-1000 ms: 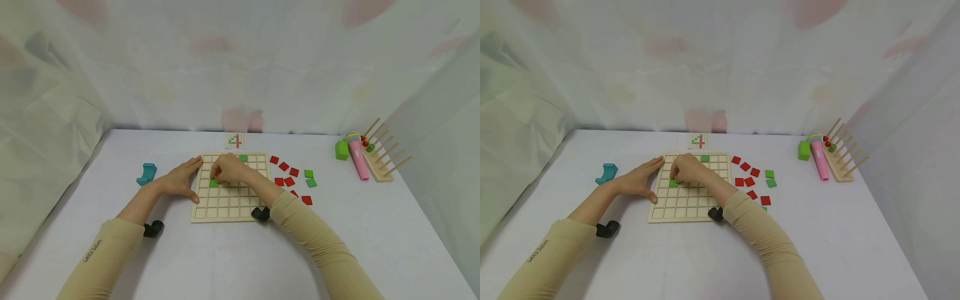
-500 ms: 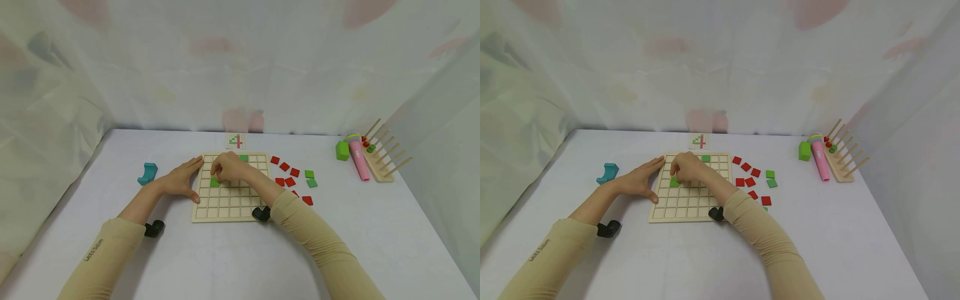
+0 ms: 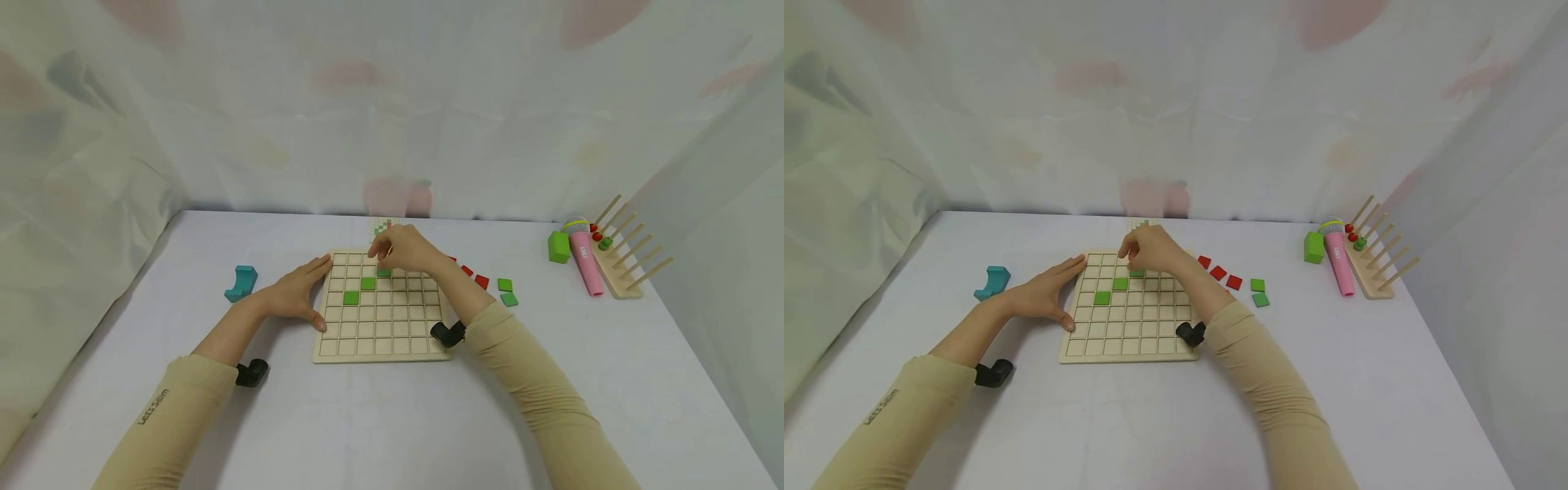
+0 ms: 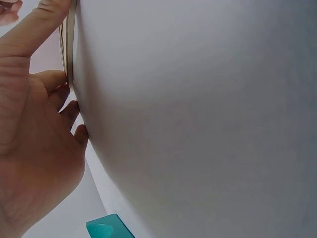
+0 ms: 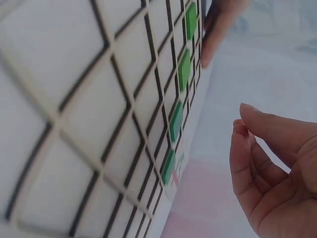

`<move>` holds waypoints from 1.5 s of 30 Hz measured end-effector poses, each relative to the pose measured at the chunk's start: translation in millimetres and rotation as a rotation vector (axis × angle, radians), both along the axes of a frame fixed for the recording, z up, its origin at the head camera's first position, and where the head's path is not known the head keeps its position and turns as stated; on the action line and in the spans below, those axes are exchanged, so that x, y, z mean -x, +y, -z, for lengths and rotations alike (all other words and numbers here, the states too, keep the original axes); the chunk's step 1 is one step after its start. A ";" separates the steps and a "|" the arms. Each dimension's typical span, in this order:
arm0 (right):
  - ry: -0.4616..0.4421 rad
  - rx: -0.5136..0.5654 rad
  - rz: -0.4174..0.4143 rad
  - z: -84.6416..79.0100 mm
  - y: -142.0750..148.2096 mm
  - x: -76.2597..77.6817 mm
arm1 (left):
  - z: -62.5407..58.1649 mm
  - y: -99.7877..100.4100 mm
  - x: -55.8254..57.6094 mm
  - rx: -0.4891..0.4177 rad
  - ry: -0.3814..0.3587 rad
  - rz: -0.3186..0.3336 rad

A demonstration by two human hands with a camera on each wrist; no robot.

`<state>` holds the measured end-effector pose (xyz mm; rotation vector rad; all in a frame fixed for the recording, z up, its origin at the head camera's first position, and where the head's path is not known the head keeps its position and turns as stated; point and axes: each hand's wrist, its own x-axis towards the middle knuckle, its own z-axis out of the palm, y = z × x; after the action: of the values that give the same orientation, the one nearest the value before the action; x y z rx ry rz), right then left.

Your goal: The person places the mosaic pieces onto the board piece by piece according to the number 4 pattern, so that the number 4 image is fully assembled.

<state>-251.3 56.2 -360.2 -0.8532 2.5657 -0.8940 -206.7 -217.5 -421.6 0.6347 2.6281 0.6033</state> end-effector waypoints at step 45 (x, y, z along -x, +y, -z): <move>-0.218 -0.094 0.095 27.2 229.8 -32.7 | -3.1 2.8 -5.0 0.017 0.006 -0.008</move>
<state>-218.6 286.0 -387.4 -0.5779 2.4524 -0.8353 -201.6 -214.7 -418.5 0.6215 2.6395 0.5814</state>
